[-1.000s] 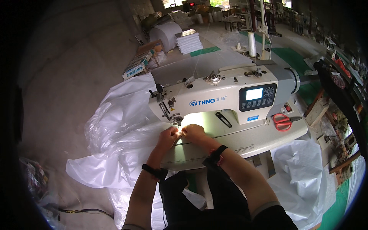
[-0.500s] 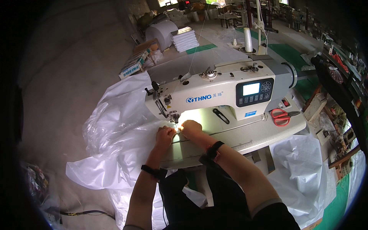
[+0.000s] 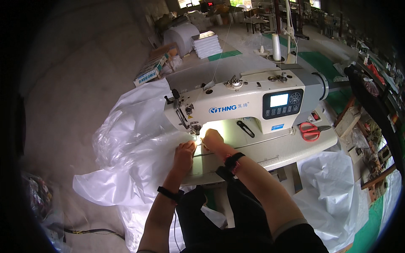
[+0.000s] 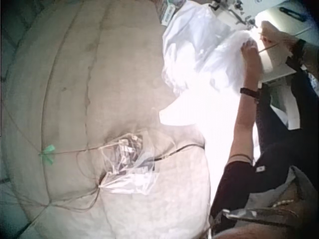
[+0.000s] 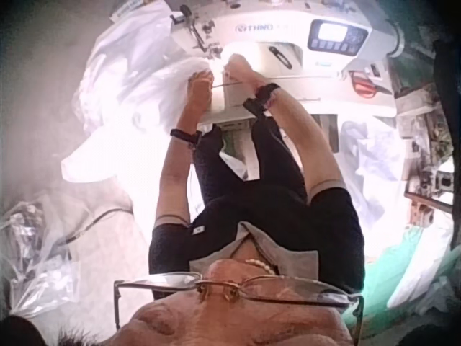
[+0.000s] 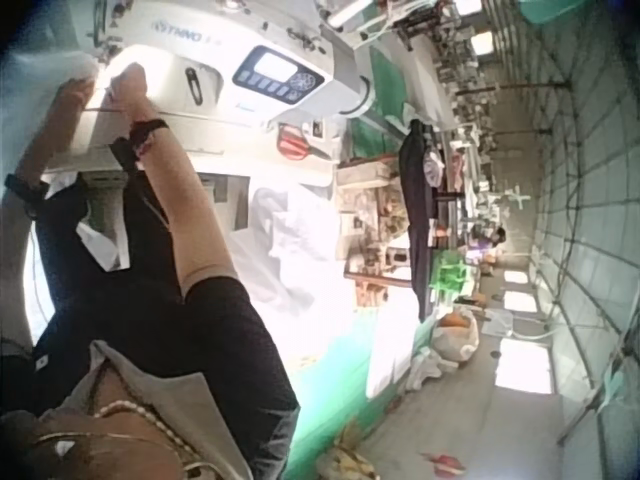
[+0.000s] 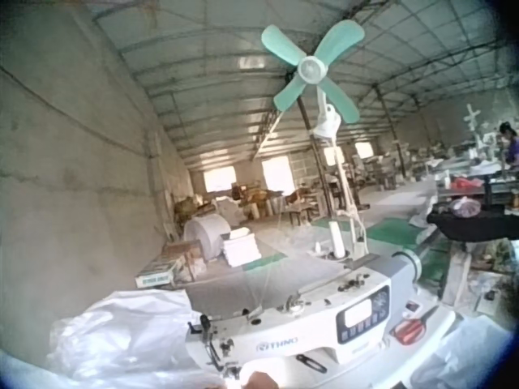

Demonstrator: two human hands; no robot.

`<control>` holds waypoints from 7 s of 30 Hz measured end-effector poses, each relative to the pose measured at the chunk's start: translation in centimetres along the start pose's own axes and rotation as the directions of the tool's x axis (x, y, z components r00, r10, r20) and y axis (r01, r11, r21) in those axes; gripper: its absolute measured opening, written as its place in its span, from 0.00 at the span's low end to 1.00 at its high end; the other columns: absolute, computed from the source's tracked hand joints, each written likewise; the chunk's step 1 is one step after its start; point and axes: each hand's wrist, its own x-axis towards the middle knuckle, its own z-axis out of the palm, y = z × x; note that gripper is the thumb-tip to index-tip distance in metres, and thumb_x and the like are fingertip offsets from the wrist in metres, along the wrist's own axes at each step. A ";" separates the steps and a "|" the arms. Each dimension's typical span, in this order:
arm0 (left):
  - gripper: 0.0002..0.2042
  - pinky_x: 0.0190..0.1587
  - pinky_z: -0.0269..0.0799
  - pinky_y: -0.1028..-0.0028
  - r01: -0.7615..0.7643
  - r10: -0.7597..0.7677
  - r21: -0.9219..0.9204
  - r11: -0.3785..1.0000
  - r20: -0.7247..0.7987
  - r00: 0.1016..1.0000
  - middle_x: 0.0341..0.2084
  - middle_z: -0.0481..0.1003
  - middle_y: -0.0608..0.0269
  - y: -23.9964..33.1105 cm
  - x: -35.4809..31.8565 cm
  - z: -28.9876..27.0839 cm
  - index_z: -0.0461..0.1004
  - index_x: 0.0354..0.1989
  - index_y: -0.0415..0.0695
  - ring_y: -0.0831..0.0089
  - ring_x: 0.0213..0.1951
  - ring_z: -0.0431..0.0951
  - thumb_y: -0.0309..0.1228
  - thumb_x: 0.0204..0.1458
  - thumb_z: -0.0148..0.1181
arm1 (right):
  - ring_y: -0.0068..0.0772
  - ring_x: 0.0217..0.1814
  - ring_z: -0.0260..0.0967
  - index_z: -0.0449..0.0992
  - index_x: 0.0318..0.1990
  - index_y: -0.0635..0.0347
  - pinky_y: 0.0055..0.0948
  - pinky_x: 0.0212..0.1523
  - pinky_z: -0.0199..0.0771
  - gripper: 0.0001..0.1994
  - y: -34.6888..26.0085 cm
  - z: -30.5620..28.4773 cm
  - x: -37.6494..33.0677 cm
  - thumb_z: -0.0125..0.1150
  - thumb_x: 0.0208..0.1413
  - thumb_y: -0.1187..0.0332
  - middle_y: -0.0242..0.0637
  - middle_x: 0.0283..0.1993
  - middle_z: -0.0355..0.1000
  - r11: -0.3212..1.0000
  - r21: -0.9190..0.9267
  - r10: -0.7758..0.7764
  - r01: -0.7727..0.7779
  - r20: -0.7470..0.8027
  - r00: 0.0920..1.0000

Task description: The recorder uses an industrial sewing machine to stitch together large sheets of white plastic material for bag manufacturing.

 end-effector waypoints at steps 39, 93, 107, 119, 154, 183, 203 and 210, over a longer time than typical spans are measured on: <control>0.08 0.47 0.66 0.54 0.302 -0.293 0.467 0.831 -0.095 0.951 0.30 0.75 0.59 -10.1 -8.6 -12.1 0.74 0.32 0.47 0.59 0.41 0.74 0.26 0.45 0.51 | 0.25 0.21 0.72 0.73 0.49 0.58 0.28 0.22 0.71 0.19 -2.7 3.8 -11.4 0.50 0.59 0.54 0.36 0.27 0.73 0.854 0.473 0.060 -0.216 0.323 0.945; 0.34 0.63 0.42 0.43 0.633 -0.643 0.141 0.762 0.283 0.712 0.66 0.50 0.53 -12.0 -16.9 -10.4 0.55 0.64 0.50 0.49 0.67 0.45 0.54 0.52 0.49 | 0.35 0.44 0.70 0.72 0.48 0.67 0.31 0.44 0.69 0.25 2.3 11.6 -31.3 0.63 0.48 0.57 0.40 0.42 0.73 0.925 -0.367 0.381 -0.103 0.888 0.257; 0.11 0.40 0.70 0.61 0.498 -0.478 -0.389 0.775 0.155 0.865 0.32 0.76 0.54 9.9 -17.3 -8.4 0.75 0.32 0.38 0.55 0.38 0.76 0.34 0.51 0.55 | 0.59 0.32 0.72 0.62 0.43 0.70 0.47 0.36 0.72 0.16 1.0 10.5 -21.9 0.52 0.55 0.65 0.60 0.31 0.72 0.978 -0.198 -0.103 0.068 -0.168 0.980; 0.04 0.32 0.69 0.62 -0.039 0.038 -0.122 0.992 -0.011 0.999 0.23 0.72 0.59 11.7 -17.0 -6.4 0.74 0.25 0.44 0.59 0.29 0.74 0.28 0.48 0.54 | 0.60 0.34 0.72 0.62 0.52 0.71 0.49 0.39 0.71 0.19 0.2 8.5 -19.9 0.48 0.54 0.69 0.58 0.31 0.73 0.979 0.112 -0.135 0.171 -0.276 0.952; 0.21 0.58 0.54 0.46 0.489 -0.498 0.099 0.866 0.092 0.862 0.57 0.63 0.53 -6.5 -14.1 -8.7 0.69 0.53 0.50 0.51 0.59 0.62 0.46 0.53 0.53 | 0.51 0.35 0.74 0.71 0.37 0.64 0.45 0.37 0.73 0.10 -3.3 6.1 -5.3 0.48 0.51 0.69 0.47 0.29 0.75 0.807 -0.588 -0.154 0.062 -0.107 0.982; 0.11 0.37 0.73 0.63 0.319 0.071 -0.471 0.822 0.641 0.764 0.28 0.76 0.51 17.0 -30.0 -16.8 0.74 0.41 0.49 0.53 0.32 0.78 0.28 0.49 0.51 | 0.53 0.37 0.73 0.70 0.48 0.60 0.42 0.39 0.73 0.16 0.0 14.2 -25.3 0.50 0.56 0.61 0.50 0.36 0.74 0.792 0.260 -0.607 0.553 0.229 0.761; 0.14 0.35 0.72 0.60 0.195 -0.171 -0.107 0.975 0.199 0.965 0.31 0.73 0.53 15.4 -22.4 -11.0 0.71 0.40 0.42 0.55 0.32 0.75 0.39 0.51 0.55 | 0.59 0.38 0.72 0.62 0.48 0.70 0.47 0.40 0.71 0.16 1.0 11.0 -27.0 0.47 0.55 0.69 0.62 0.35 0.71 0.967 0.213 -0.108 0.138 -0.150 0.983; 0.05 0.42 0.68 0.63 0.178 -0.176 0.279 0.944 -0.032 0.984 0.27 0.71 0.56 11.9 -16.8 -6.9 0.72 0.28 0.42 0.57 0.40 0.72 0.30 0.44 0.56 | 0.65 0.40 0.69 0.65 0.42 0.69 0.49 0.42 0.68 0.12 2.0 10.2 -26.6 0.44 0.57 0.68 0.63 0.34 0.70 0.971 0.227 -0.053 0.082 -0.128 0.990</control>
